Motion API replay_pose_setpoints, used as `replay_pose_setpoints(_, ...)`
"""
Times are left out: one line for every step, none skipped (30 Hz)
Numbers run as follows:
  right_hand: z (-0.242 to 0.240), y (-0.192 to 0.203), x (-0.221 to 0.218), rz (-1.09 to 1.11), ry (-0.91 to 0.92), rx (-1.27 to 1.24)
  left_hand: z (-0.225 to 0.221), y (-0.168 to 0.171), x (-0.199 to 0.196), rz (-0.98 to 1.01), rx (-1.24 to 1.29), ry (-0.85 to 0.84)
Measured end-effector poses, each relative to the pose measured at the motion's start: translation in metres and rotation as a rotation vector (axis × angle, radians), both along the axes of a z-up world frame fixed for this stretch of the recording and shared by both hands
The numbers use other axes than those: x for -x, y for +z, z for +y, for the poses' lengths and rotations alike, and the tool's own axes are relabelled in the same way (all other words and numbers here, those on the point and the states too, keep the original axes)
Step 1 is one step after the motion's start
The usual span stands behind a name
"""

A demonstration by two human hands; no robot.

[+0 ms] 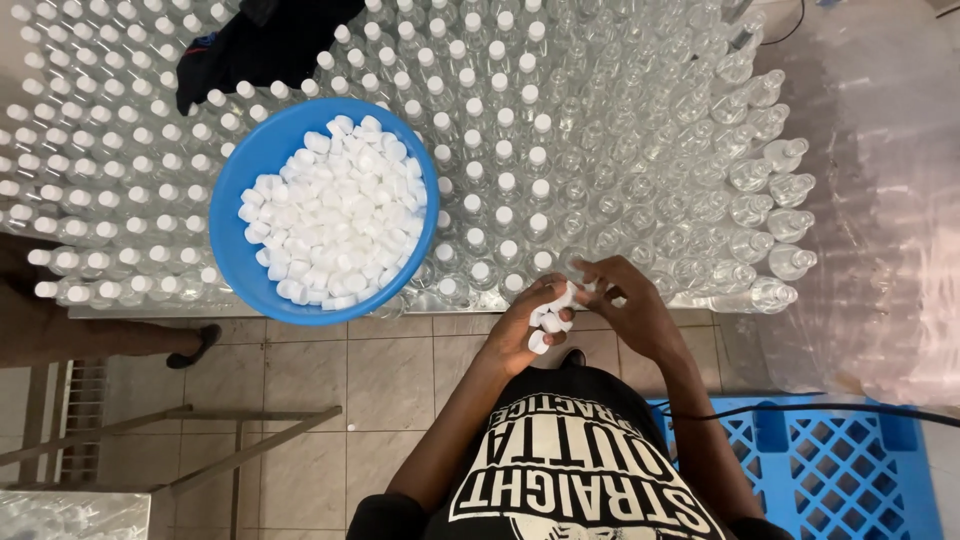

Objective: The person repeatedly picks up white bottle caps from a blue basin and screws them onto the tops of numerous clear plastic bottles arranged on a metal table. The person works methodically, moving from one bottle to the next to secure the caps.

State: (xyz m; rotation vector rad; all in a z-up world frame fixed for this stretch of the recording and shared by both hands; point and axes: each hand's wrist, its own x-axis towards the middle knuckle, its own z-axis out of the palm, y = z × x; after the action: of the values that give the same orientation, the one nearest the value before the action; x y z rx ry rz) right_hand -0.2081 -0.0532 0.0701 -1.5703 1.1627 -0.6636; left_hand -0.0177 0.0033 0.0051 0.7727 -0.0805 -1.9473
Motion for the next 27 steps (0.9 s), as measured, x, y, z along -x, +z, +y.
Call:
replay_pose_setpoints(0.004,0.001,0.001,-0.001,-0.002,0.002,0.003,0.002,0.002,-0.001,0.002,-0.002)
replay_pose_setpoints(0.005,0.001,0.001,-0.018,0.065,0.040,0.004,0.004,0.002,-0.012,0.013,-0.022)
replay_pose_setpoints(0.007,0.002,0.001,-0.035,0.132,0.078,0.005,0.007,0.002,-0.023,0.024,-0.042)
replay_pose_setpoints(0.007,0.000,0.003,-0.035,0.133,0.081,0.007,0.004,0.001,-0.023,0.027,-0.041)
replay_pose_setpoints(0.007,-0.002,0.005,-0.051,0.145,0.102,0.008,0.001,0.000,-0.030,0.036,-0.049)
replay_pose_setpoints(0.010,-0.005,0.007,-0.067,0.158,0.117,0.013,-0.003,-0.001,-0.036,0.039,-0.057)
replay_pose_setpoints(0.012,-0.013,0.008,-0.067,0.160,0.114,0.016,-0.002,0.000,-0.036,0.037,-0.055)
replay_pose_setpoints(0.013,-0.021,0.008,-0.123,0.146,0.058,0.019,-0.001,0.001,-0.028,0.037,-0.045)
replay_pose_setpoints(0.015,-0.029,0.009,-0.179,0.131,0.001,0.021,0.000,0.002,-0.020,0.037,-0.035)
replay_pose_setpoints(0.017,-0.034,0.007,-0.180,0.134,0.000,0.021,0.004,0.002,-0.021,0.036,-0.032)
replay_pose_setpoints(0.019,-0.039,0.006,-0.269,0.108,-0.048,0.021,0.009,0.002,-0.027,0.045,-0.029)
replay_pose_setpoints(0.021,-0.043,0.006,-0.356,0.082,-0.097,0.021,0.013,0.003,-0.030,0.053,-0.027)
replay_pose_setpoints(0.019,-0.052,0.008,-0.355,0.084,-0.098,0.021,0.007,0.003,-0.029,0.052,-0.024)
replay_pose_setpoints(0.016,-0.061,0.011,-0.449,0.050,-0.185,0.020,0.001,0.004,-0.017,0.053,-0.010)
replay_pose_setpoints(0.014,-0.069,0.014,-0.543,0.015,-0.273,0.020,-0.005,0.004,-0.006,0.054,0.004)
replay_pose_setpoints(0.009,-0.065,0.014,-0.544,0.018,-0.270,0.019,-0.006,0.004,-0.007,0.057,0.005)
replay_pose_setpoints(0.005,-0.061,0.014,-0.565,-0.020,-0.304,0.017,-0.007,0.004,-0.017,0.037,0.026)
replay_pose_setpoints(-0.001,-0.056,0.015,-0.585,-0.058,-0.338,0.016,-0.007,0.004,-0.025,0.019,0.048)
replay_pose_setpoints(-0.012,-0.059,0.018,-0.585,-0.054,-0.334,0.015,-0.001,0.004,-0.026,0.024,0.050)
replay_pose_setpoints(-0.021,-0.062,0.021,-0.441,-0.058,-0.295,0.015,0.005,0.003,-0.029,0.008,0.084)
replay_pose_setpoints(-0.030,-0.065,0.023,-0.297,-0.063,-0.255,0.016,0.011,0.002,-0.031,-0.008,0.118)
replay_pose_setpoints(-0.035,-0.058,0.020,-0.301,-0.058,-0.250,0.016,0.001,-0.003,-0.035,-0.002,0.122)
replay_pose_setpoints(-0.040,-0.051,0.016,-0.165,-0.062,-0.237,0.016,-0.008,-0.007,-0.038,-0.016,0.163)
replay_pose_setpoints(-0.042,-0.044,0.014,-0.027,-0.069,-0.226,0.018,-0.018,-0.010,-0.040,-0.035,0.201)
replay_pose_setpoints(-0.046,-0.041,0.009,-0.029,-0.067,-0.225,0.017,-0.015,-0.012,-0.041,-0.033,0.204)
replay_pose_setpoints(-0.049,-0.037,0.005,0.036,-0.032,-0.227,0.017,-0.012,-0.014,-0.033,-0.036,0.234)
replay_pose_setpoints(-0.052,-0.033,0.000,0.101,0.002,-0.228,0.017,-0.009,-0.017,-0.024,-0.039,0.265)
